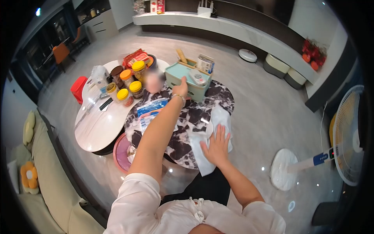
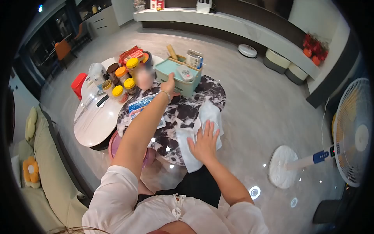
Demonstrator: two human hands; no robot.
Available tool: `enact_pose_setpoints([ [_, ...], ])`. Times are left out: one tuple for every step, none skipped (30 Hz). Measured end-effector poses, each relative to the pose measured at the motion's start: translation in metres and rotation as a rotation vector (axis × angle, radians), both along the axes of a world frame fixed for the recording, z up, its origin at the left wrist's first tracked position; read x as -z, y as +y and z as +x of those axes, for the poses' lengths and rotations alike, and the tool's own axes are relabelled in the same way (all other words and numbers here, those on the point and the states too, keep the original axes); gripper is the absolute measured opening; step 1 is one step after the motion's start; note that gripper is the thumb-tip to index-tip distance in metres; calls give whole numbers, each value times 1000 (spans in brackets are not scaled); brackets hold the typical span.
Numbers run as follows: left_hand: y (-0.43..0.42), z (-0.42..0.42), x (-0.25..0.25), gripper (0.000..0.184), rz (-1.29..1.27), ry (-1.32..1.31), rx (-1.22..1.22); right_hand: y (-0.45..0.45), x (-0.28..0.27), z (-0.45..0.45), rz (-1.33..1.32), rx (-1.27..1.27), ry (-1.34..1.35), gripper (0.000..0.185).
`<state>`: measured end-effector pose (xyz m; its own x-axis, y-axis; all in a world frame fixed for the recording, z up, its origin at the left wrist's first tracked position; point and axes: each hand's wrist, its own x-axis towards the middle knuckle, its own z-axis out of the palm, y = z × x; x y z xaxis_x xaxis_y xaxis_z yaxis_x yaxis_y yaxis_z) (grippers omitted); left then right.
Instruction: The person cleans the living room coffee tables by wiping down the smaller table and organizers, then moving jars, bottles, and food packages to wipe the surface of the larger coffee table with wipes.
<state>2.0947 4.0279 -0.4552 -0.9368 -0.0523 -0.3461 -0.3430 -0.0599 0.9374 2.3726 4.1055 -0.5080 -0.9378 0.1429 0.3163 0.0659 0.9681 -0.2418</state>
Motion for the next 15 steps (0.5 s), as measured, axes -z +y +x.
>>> enact_pose_setpoints([
  [-1, 2, 0, 88, 3, 25, -3, -8, -7, 7, -31, -23, -1, 72],
  [-7, 6, 1, 96, -8, 43, -1, -11, -11, 12, -27, -42, 4, 72],
  [-15, 15, -8, 99, 37, 15, -79, -12, -14, 15, -27, -55, -12, 74],
  [-23, 11, 6, 97, -291, 296, -343, -12, -15, 15, -28, -71, -27, 77],
  [-32, 6, 18, 96, -627, 570, -605, -13, -14, 14, -26, -91, -18, 77],
  [-55, 4, 13, 93, -561, 543, -548, -12, -12, 12, -38, -140, -29, 76],
  [-70, -4, 16, 93, -727, 610, -683, -10, -13, 7, -47, -185, -41, 75],
  [-85, -11, 18, 96, -753, 538, -593, -10, -15, 1, -52, -226, -40, 63],
  [-96, -13, 16, 99, -776, 467, -499, -11, -13, -7, -46, -229, -38, 63],
  [-101, -19, 21, 90, -841, 504, -524, -11, -8, -18, -113, -283, -22, 54],
  [-108, -25, 22, 90, -836, 496, -525, -11, -5, -25, -184, -337, -10, 47],
  [-118, -32, 18, 81, -835, 454, -305, -13, -14, -34, -219, -368, 11, 41],
  [-128, -40, 17, 73, -827, 408, -86, -12, -15, -43, -217, -369, 0, 41],
  [-135, -55, 34, 61, -794, 484, -90, -9, -12, -53, -331, -355, 65, 39],
  [-142, -53, 34, 56, -769, 572, -69, -6, -8, -62, -445, -340, 129, 36],
])
